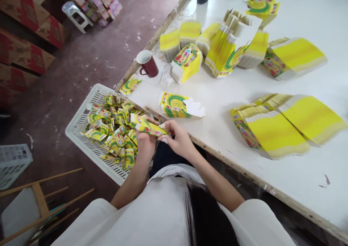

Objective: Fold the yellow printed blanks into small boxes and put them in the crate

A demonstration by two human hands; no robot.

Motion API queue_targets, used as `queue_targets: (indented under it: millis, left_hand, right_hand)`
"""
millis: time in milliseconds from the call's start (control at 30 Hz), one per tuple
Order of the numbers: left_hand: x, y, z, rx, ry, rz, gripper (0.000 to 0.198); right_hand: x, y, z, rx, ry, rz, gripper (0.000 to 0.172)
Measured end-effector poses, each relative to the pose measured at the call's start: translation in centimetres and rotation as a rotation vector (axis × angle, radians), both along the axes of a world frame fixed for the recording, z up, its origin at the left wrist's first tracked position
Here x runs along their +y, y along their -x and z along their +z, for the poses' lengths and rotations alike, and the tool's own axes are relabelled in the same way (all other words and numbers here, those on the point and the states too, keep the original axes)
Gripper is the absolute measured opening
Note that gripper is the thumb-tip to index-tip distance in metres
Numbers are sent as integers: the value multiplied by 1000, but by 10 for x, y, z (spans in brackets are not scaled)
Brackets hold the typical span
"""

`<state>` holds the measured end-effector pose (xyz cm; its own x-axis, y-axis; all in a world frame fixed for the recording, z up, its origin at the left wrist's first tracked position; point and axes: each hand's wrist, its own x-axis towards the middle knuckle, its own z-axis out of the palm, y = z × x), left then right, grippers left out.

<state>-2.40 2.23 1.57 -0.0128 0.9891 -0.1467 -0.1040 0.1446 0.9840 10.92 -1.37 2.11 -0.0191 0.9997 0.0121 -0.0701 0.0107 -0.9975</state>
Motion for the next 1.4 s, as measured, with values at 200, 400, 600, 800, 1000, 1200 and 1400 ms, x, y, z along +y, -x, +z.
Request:
queue_targets:
  millis: [200,400,600,800,1000,1200,1400]
  left_hand:
    - [2,28,12,-104,7,5,49]
    - [16,62,42,154,-166,-518,101]
    - [-6,35,28,811,-220,-592,61]
    - [-21,24,12,985,-581,-419,66]
    - [-19,23,21,967,-581,-478,69]
    - [-17,20,20,929,-447,-470,72]
    - [-22,19,16,938,-632,-511,79]
  right_hand:
    - [3,-31,5,-282,-163,-109,12]
    - [0,-34,13,-721,-566,-80,29]
    - [-1,-11,-5,-415,-360,-548,70]
    - [3,0,-2,317,65,-281,75]
    - [1,-8,6,495,130,212,86]
    - [1,-10,4,495,164,132,79]
    - [-4,-8,0,460,270,161,74]
